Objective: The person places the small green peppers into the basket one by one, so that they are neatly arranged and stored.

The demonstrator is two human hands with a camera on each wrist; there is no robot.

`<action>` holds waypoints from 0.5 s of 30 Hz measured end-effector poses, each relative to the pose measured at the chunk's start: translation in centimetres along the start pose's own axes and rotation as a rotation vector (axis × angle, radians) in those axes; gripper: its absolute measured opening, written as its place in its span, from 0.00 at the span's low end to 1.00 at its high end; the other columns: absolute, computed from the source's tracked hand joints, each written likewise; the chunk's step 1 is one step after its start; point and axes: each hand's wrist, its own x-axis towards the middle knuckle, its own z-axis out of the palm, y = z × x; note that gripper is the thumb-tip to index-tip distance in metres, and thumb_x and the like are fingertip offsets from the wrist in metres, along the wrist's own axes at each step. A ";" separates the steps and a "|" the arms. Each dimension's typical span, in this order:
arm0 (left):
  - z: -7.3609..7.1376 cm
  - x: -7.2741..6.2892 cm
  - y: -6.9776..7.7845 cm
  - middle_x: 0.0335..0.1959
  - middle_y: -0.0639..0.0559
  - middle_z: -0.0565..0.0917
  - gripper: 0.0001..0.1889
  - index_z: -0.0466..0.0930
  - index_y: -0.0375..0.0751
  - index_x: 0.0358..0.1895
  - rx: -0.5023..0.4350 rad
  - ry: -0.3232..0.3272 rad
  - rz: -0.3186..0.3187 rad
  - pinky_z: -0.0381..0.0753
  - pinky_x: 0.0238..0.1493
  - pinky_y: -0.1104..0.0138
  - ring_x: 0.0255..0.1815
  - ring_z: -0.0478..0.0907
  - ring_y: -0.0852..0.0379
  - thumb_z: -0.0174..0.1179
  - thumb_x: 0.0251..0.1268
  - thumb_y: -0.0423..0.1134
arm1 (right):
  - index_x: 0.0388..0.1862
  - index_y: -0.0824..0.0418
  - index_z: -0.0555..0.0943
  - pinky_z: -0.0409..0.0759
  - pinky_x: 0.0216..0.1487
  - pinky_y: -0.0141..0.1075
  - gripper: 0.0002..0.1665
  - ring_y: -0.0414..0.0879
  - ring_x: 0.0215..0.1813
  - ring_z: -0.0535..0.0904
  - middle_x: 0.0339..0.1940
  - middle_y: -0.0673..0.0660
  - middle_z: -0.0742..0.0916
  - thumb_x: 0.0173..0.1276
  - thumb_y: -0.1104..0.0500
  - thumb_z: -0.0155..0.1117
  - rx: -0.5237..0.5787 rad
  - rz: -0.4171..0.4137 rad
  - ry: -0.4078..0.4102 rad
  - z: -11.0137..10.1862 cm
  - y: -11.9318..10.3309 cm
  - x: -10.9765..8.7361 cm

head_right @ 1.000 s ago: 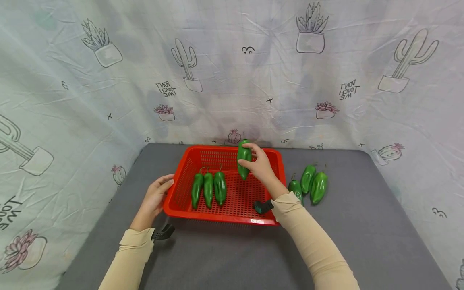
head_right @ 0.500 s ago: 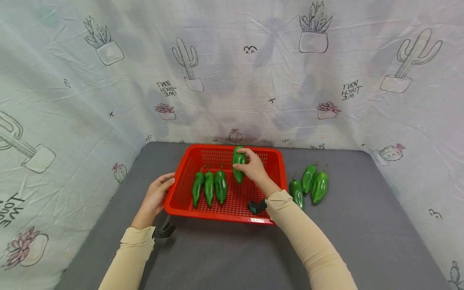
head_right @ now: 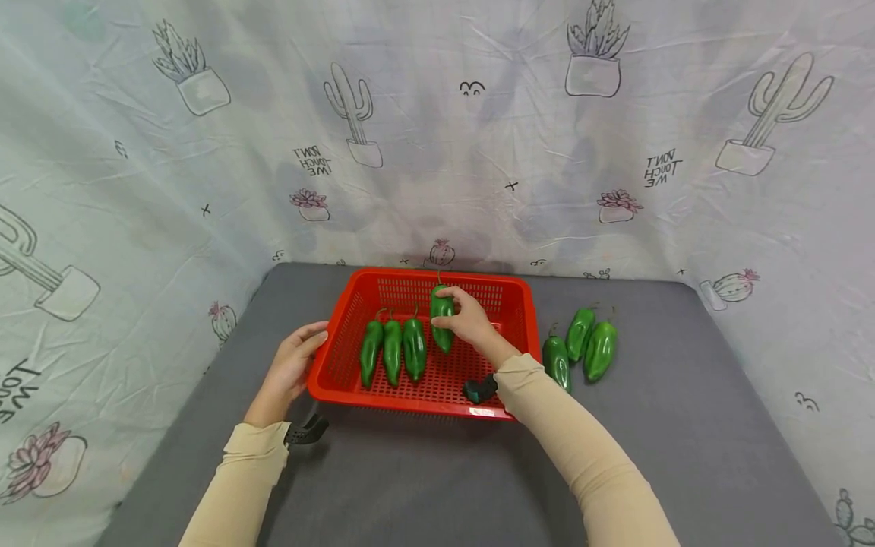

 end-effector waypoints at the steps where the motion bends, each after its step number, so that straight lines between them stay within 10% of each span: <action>1: 0.0 0.0 0.0 0.37 0.56 0.81 0.19 0.65 0.33 0.62 -0.003 0.000 0.001 0.83 0.36 0.67 0.34 0.82 0.60 0.50 0.72 0.34 | 0.64 0.57 0.69 0.79 0.50 0.47 0.31 0.59 0.59 0.73 0.63 0.66 0.72 0.62 0.65 0.66 -0.002 -0.004 -0.005 0.0 0.0 0.0; 15: 0.0 0.0 -0.1 0.40 0.55 0.80 0.20 0.65 0.33 0.64 0.020 0.003 -0.010 0.83 0.38 0.68 0.36 0.81 0.60 0.50 0.72 0.35 | 0.58 0.60 0.66 0.78 0.43 0.41 0.30 0.56 0.52 0.76 0.55 0.65 0.77 0.60 0.68 0.67 -0.087 -0.039 -0.071 0.6 0.7 0.0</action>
